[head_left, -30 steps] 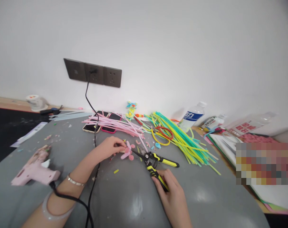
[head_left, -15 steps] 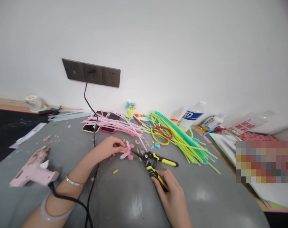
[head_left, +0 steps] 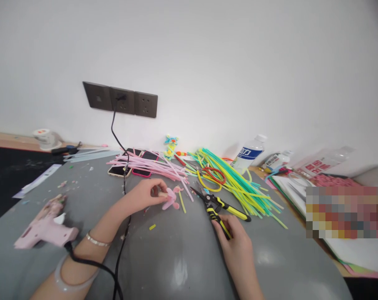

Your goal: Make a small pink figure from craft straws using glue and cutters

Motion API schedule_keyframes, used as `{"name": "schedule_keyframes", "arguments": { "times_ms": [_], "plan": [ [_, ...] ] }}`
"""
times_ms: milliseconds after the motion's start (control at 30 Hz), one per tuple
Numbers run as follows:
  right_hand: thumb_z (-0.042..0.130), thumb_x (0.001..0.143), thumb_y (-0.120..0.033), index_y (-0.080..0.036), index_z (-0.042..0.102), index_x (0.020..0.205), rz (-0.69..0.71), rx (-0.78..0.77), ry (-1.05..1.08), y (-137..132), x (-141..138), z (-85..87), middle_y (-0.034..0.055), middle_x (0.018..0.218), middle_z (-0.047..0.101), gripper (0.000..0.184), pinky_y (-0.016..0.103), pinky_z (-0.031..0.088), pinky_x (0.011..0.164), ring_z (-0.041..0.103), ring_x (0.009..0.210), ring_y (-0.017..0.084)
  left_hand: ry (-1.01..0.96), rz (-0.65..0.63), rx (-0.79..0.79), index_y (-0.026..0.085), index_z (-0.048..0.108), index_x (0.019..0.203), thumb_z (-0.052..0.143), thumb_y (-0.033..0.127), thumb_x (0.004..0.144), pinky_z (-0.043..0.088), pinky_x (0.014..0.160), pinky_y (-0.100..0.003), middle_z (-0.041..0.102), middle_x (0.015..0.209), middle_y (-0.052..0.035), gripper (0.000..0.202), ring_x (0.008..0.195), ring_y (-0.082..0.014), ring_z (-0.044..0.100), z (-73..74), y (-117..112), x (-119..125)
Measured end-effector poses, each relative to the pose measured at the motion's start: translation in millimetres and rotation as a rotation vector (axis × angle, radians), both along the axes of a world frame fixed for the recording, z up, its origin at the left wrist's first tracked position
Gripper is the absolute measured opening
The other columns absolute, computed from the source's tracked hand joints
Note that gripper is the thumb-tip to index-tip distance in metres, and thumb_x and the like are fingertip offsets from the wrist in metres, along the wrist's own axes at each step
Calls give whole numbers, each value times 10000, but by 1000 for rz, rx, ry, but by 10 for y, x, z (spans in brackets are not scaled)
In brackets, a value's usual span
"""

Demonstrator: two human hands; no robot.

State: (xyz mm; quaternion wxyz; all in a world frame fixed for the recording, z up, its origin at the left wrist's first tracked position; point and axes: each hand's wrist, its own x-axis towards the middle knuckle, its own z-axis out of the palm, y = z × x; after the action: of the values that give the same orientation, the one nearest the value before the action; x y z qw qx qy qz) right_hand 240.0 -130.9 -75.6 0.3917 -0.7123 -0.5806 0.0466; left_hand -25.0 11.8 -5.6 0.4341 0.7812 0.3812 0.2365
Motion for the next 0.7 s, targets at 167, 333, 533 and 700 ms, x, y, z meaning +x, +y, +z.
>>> {"name": "schedule_keyframes", "arguments": {
  "times_ms": [167,333,533,700],
  "plan": [
    [484,906,-543,-187,608,887,-31,-16,-91,58,-14,27,54,750,590,377,324,420,652,549,685,221,-310,120,35,183,578,887,709,345,752,459,686,-250,615,907,-24,248,757,-142,561,54,-42,74],
    [450,867,-676,-190,564,907,-127,-21,-99,44,-59,47,18,680,532,501,311,381,600,521,616,210,-609,186,-145,191,545,925,755,358,701,523,777,-310,649,998,-55,350,915,-198,625,-5,-55,162],
    [370,877,-713,-185,555,954,-161,-22,-110,40,-54,21,16,682,533,565,306,360,596,533,614,217,-556,354,-230,178,551,754,787,423,620,492,648,-276,689,846,-31,364,723,-161,600,-1,-66,201],
    [363,897,-684,-176,566,986,-152,-8,-112,38,-45,-11,17,693,537,555,308,368,607,545,625,217,-576,382,-257,158,621,801,797,453,617,400,536,-235,662,793,-11,390,578,-96,490,18,-50,180]
  ]
}}
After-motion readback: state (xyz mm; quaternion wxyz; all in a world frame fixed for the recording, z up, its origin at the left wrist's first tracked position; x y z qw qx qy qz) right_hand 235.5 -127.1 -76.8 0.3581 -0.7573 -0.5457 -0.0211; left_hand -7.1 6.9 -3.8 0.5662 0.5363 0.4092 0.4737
